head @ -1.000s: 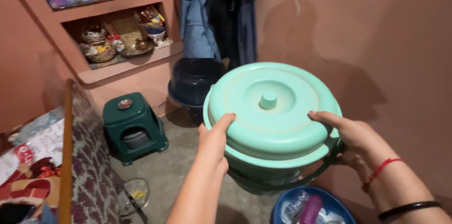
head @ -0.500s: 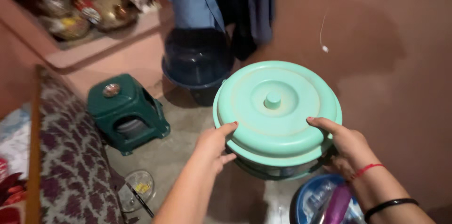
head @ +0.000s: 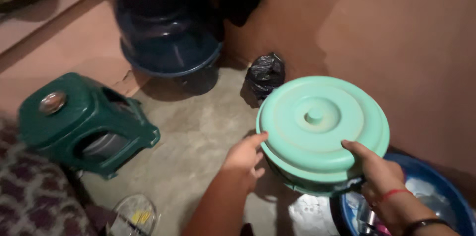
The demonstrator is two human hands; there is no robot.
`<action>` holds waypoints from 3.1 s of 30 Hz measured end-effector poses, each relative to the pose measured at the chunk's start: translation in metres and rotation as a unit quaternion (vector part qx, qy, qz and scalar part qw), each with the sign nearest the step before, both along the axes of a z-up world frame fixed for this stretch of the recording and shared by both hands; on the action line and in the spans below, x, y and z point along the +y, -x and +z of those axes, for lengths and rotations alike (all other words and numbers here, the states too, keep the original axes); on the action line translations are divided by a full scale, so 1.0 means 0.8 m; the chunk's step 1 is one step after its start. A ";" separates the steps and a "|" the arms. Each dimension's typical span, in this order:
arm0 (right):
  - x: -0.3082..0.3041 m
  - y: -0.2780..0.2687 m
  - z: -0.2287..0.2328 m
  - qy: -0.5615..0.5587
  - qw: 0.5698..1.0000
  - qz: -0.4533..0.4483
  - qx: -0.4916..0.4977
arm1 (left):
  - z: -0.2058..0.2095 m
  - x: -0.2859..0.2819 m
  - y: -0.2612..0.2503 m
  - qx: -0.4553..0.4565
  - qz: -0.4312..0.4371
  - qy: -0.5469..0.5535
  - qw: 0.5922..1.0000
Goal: The person wipes a green bucket lid with a cloth, then places the lid on the bucket. They move a metal container and a blue basin containing bottles and a metal pot. The person picks up a bottle cap from the floor, closes a water bottle, and arranges items in the blue basin.
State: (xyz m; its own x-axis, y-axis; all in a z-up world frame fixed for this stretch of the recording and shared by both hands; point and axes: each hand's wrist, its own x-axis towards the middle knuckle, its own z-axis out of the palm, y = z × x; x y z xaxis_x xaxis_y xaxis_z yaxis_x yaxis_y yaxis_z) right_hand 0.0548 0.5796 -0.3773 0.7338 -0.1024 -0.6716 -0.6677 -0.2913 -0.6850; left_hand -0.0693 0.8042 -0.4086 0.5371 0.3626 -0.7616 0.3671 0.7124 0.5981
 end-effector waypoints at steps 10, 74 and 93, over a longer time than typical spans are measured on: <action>-0.038 -0.046 -0.273 -0.085 0.992 -0.049 0.085 | -0.137 0.031 -0.022 0.069 -0.023 0.018 0.997; 0.077 -0.165 -0.407 -0.001 0.993 0.022 -0.119 | -0.342 -0.057 -0.203 0.112 -0.135 -0.422 0.889; -0.142 -0.095 -0.196 -0.125 0.952 -0.201 -0.195 | -0.151 -0.246 -0.214 -0.129 -0.227 -0.225 0.938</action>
